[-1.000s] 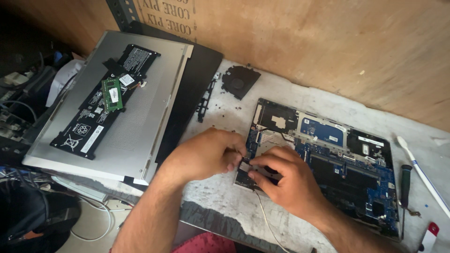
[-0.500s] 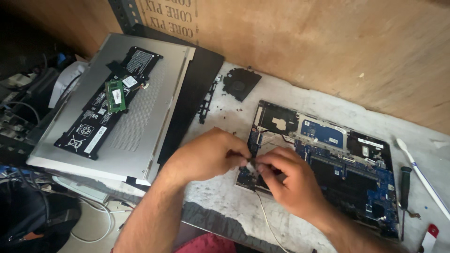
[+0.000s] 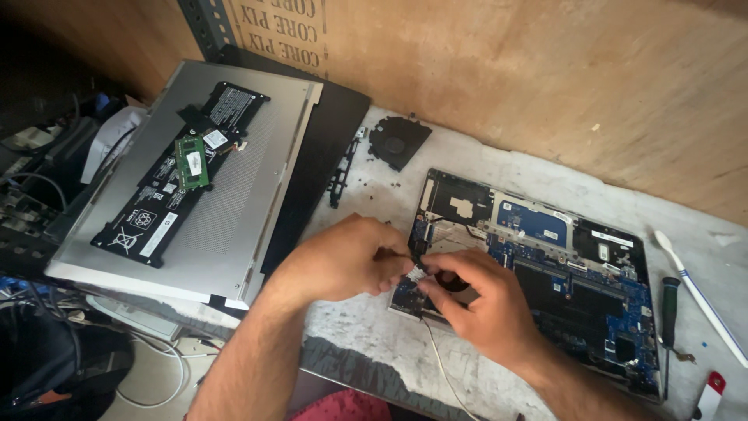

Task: The person works on a disassembled laptop at a workbench, using their fingers to manipulate small components and connectors on the exposed motherboard. They then pick up a screwdriver and unscrew screws from the laptop chassis, working on different areas of the board.

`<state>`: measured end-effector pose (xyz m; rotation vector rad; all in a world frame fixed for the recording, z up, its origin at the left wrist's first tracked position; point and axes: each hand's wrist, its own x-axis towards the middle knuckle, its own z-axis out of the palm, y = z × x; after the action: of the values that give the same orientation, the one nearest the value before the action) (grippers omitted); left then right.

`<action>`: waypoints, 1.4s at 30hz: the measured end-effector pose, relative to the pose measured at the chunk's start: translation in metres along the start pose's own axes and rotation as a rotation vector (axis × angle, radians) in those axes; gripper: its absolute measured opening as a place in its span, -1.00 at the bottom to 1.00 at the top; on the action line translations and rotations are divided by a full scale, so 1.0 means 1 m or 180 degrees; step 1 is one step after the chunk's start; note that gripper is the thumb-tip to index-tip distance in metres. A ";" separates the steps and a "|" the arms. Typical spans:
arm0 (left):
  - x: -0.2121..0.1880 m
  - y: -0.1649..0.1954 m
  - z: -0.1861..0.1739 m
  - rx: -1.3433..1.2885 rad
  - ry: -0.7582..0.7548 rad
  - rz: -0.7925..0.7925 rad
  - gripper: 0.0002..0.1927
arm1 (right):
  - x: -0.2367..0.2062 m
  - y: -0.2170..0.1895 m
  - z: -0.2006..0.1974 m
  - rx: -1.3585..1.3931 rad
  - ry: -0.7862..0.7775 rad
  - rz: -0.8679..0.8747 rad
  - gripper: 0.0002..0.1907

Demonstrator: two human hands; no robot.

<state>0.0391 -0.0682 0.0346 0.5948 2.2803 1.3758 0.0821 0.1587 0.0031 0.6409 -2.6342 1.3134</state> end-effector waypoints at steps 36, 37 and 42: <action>0.006 -0.019 -0.001 -0.0447 0.0018 -0.0243 -0.82 | 0.001 -0.001 -0.005 0.0051 0.0253 -0.0357 -0.81; 0.007 -0.020 -0.001 -0.0448 0.0020 -0.0236 -0.82 | 0.001 -0.001 -0.004 0.0018 0.0253 -0.0466 -0.82; 0.009 -0.024 0.002 -0.0305 0.0060 -0.0285 -0.83 | 0.002 0.000 -0.003 0.0034 0.0145 -0.0384 -0.82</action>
<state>0.0293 -0.0723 0.0110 0.4456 2.2129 1.4434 0.0798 0.1606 0.0060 0.7494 -2.5117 1.2928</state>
